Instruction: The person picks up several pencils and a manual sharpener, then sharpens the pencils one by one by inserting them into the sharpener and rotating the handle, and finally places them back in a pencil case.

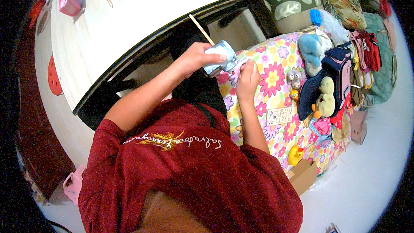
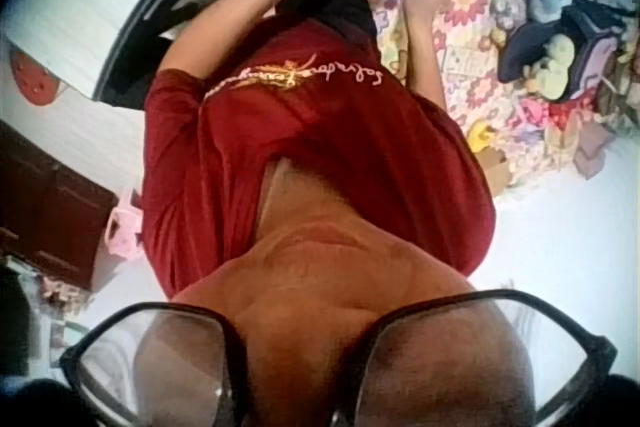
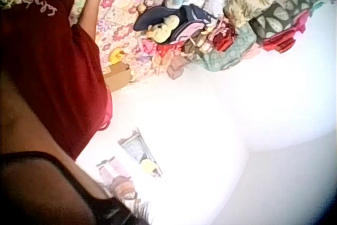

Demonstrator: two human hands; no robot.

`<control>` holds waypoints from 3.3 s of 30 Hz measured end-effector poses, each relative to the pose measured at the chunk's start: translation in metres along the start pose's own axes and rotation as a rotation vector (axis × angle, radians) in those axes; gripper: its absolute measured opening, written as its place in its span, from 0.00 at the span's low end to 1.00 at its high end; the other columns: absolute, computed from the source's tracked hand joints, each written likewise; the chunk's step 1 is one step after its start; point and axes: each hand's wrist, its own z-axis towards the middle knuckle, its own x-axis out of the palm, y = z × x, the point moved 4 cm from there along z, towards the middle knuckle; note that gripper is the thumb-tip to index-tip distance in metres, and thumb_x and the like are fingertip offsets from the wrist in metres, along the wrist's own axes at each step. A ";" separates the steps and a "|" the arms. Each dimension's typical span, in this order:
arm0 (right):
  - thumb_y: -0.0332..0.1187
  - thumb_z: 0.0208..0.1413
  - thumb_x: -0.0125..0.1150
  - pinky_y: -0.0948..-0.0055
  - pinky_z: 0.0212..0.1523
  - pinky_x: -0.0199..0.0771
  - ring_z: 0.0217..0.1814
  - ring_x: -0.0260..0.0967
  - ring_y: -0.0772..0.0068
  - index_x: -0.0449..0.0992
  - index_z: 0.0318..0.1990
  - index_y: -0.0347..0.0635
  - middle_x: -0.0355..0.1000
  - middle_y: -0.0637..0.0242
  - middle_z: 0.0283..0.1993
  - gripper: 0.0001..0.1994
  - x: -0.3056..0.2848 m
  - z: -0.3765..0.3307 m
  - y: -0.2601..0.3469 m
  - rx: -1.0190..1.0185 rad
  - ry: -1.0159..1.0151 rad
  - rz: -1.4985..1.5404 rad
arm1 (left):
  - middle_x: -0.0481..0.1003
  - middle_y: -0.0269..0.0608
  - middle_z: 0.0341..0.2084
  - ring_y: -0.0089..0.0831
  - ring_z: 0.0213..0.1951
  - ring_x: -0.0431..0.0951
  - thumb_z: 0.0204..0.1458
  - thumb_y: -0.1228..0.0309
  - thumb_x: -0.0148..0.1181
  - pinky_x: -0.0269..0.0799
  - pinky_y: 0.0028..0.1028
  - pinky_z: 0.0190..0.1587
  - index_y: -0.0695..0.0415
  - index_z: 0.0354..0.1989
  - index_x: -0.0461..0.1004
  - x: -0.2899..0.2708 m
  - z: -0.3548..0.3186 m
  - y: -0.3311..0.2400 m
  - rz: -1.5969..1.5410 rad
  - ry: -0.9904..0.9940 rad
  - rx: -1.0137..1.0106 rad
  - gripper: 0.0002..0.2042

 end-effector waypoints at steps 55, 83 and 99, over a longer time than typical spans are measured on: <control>0.40 0.64 0.34 0.81 0.17 0.50 0.15 0.48 0.83 0.62 0.22 0.40 0.55 0.74 0.15 0.20 -0.014 -0.002 0.017 -0.051 0.032 -0.141 | 0.75 0.41 0.25 0.22 0.27 0.73 0.39 0.57 0.69 0.69 0.21 0.30 0.69 0.34 0.74 0.015 -0.014 -0.020 -0.062 0.026 0.130 0.24; 0.34 0.49 0.60 0.72 0.25 0.67 0.25 0.68 0.66 0.75 0.34 0.42 0.66 0.64 0.25 0.08 0.064 -0.021 0.157 -0.662 0.693 -0.451 | 0.74 0.51 0.35 0.47 0.39 0.76 0.33 0.63 0.69 0.71 0.36 0.42 0.60 0.45 0.70 -0.013 -0.111 -0.063 0.775 -0.152 0.488 0.28; 0.39 0.61 0.50 0.86 0.20 0.48 0.20 0.49 0.89 0.73 0.40 0.37 0.58 0.78 0.23 0.13 0.194 0.051 0.173 -0.083 0.865 0.406 | 0.75 0.55 0.37 0.44 0.39 0.77 0.30 0.58 0.68 0.70 0.32 0.44 0.61 0.46 0.71 -0.098 -0.188 -0.043 0.620 -0.371 0.237 0.31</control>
